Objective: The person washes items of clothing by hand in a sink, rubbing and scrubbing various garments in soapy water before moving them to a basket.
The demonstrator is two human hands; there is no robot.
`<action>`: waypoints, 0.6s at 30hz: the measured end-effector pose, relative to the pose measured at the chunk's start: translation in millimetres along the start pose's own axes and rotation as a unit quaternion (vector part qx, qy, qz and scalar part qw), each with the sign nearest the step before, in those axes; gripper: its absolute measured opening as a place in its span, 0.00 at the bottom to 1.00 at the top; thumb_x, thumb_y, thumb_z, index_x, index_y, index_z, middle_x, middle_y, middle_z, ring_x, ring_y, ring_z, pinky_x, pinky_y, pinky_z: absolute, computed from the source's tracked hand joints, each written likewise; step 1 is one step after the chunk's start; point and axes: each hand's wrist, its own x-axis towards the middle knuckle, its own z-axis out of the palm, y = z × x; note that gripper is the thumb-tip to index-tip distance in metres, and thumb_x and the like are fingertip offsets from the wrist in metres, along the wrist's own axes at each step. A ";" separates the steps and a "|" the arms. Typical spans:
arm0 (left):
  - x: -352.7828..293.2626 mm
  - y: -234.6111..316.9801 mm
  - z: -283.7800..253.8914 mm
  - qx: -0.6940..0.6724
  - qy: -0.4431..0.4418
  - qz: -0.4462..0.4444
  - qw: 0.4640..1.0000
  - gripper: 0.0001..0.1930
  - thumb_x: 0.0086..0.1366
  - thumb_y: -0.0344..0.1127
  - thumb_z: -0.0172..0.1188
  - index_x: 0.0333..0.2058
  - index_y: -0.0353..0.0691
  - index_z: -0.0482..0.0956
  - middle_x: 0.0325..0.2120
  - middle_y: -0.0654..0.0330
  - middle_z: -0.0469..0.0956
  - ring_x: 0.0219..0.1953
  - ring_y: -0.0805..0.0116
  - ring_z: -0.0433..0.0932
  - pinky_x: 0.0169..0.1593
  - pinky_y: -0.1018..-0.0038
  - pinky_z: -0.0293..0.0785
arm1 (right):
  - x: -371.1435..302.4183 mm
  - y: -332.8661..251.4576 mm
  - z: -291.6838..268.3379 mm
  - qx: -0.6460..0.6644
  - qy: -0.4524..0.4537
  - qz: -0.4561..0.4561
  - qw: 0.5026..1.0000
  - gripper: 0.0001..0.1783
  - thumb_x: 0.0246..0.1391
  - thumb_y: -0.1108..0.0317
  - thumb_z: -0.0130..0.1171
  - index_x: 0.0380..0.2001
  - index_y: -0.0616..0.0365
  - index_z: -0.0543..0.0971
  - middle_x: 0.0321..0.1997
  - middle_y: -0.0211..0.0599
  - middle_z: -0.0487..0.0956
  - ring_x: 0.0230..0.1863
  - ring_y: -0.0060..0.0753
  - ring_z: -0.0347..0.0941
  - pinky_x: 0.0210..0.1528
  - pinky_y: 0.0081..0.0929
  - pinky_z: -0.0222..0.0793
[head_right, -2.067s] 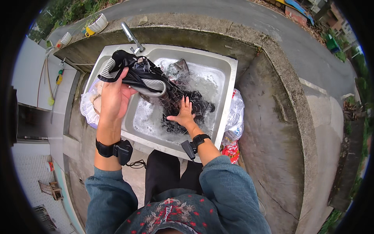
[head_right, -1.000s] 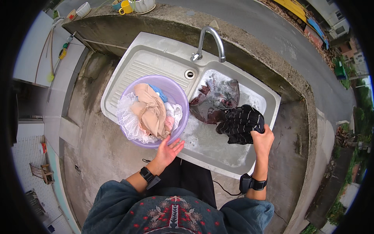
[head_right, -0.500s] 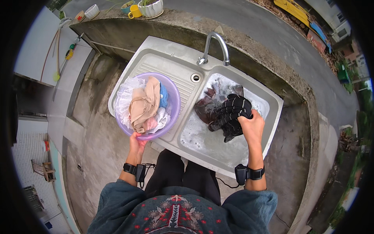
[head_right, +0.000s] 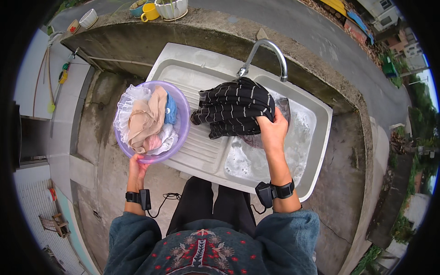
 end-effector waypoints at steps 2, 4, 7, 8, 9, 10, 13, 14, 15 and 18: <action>8.4 3.8 -9.3 0.016 -0.007 -0.003 1.000 0.09 0.50 0.31 0.48 0.30 0.33 0.69 0.28 0.54 0.74 0.29 0.58 0.77 0.34 0.65 0.81 | 4.4 53.4 15.9 -0.084 -0.036 0.036 0.995 0.18 0.38 0.67 0.61 0.35 0.66 0.76 0.28 0.34 0.78 0.30 0.18 0.70 0.35 0.19 0.67; 13.4 6.9 -23.1 0.013 0.009 -0.007 1.000 0.11 0.52 0.35 0.51 0.31 0.34 0.68 0.30 0.55 0.74 0.33 0.58 0.77 0.35 0.62 0.79 | 1.6 90.2 32.8 -0.292 -0.111 0.035 0.949 0.22 0.34 0.64 0.61 0.35 0.66 0.75 0.29 0.50 0.78 0.32 0.48 0.76 0.39 0.33 0.69; 7.5 24.1 -2.0 0.125 0.052 -0.024 0.991 0.13 0.54 0.33 0.51 0.38 0.33 0.69 0.37 0.55 0.74 0.41 0.60 0.75 0.44 0.64 0.74 | 7.7 149.6 28.8 -0.417 -0.221 0.004 0.882 0.24 0.30 0.66 0.65 0.32 0.70 0.72 0.32 0.57 0.76 0.37 0.54 0.74 0.42 0.36 0.68; -2.3 29.5 5.4 0.128 0.055 -0.024 0.990 0.13 0.54 0.33 0.51 0.38 0.33 0.69 0.37 0.55 0.74 0.41 0.60 0.75 0.44 0.64 0.74 | 8.6 141.7 29.8 -0.381 -0.244 0.026 0.891 0.28 0.28 0.67 0.67 0.35 0.73 0.71 0.34 0.57 0.76 0.38 0.50 0.74 0.43 0.34 0.69; -14.1 31.1 16.7 0.267 0.172 0.205 0.926 0.17 0.54 0.30 0.50 0.43 0.33 0.66 0.40 0.54 0.72 0.44 0.61 0.73 0.47 0.66 0.71 | 15.3 144.4 29.7 -0.322 -0.253 0.081 0.909 0.33 0.28 0.64 0.70 0.39 0.71 0.70 0.38 0.57 0.75 0.42 0.52 0.72 0.47 0.34 0.67; -30.9 31.7 33.8 0.382 0.269 0.414 0.782 0.21 0.54 0.27 0.49 0.49 0.33 0.64 0.44 0.53 0.70 0.48 0.61 0.71 0.50 0.69 0.68 | 13.9 134.6 31.0 -0.232 -0.246 0.079 0.938 0.40 0.29 0.60 0.70 0.45 0.71 0.66 0.44 0.58 0.72 0.46 0.52 0.70 0.49 0.35 0.66; -93.1 17.5 129.4 0.328 -0.032 0.415 0.848 0.22 0.55 0.23 0.48 0.51 0.32 0.63 0.48 0.52 0.68 0.51 0.63 0.68 0.54 0.69 0.63 | 18.9 142.2 20.5 -0.244 -0.207 0.000 0.947 0.51 0.32 0.52 0.70 0.56 0.66 0.57 0.55 0.61 0.62 0.53 0.54 0.64 0.54 0.36 0.62; -100.6 0.9 152.6 0.294 -0.152 0.355 0.874 0.21 0.56 0.22 0.48 0.51 0.32 0.65 0.48 0.52 0.69 0.51 0.63 0.67 0.54 0.69 0.64 | 21.7 149.5 21.5 -0.336 -0.187 -0.080 0.920 0.56 0.34 0.49 0.69 0.61 0.62 0.51 0.60 0.62 0.56 0.57 0.55 0.61 0.57 0.37 0.60; -94.8 -24.0 175.4 0.304 -0.227 0.325 0.866 0.19 0.56 0.25 0.50 0.49 0.32 0.67 0.48 0.51 0.69 0.52 0.61 0.67 0.53 0.68 0.64 | 19.8 151.8 28.9 -0.351 -0.220 -0.040 0.909 0.56 0.33 0.49 0.69 0.63 0.50 0.51 0.64 0.60 0.47 0.60 0.57 0.55 0.59 0.39 0.57; -39.8 -85.5 247.0 0.490 -0.171 0.370 0.771 0.26 0.61 0.41 0.50 0.55 0.36 0.61 0.57 0.42 0.55 0.60 0.44 0.53 0.60 0.57 0.49 | 8.3 149.3 49.2 -0.453 -0.275 -0.108 0.841 0.45 0.32 0.54 0.69 0.58 0.45 0.63 0.65 0.53 0.50 0.60 0.61 0.53 0.58 0.44 0.59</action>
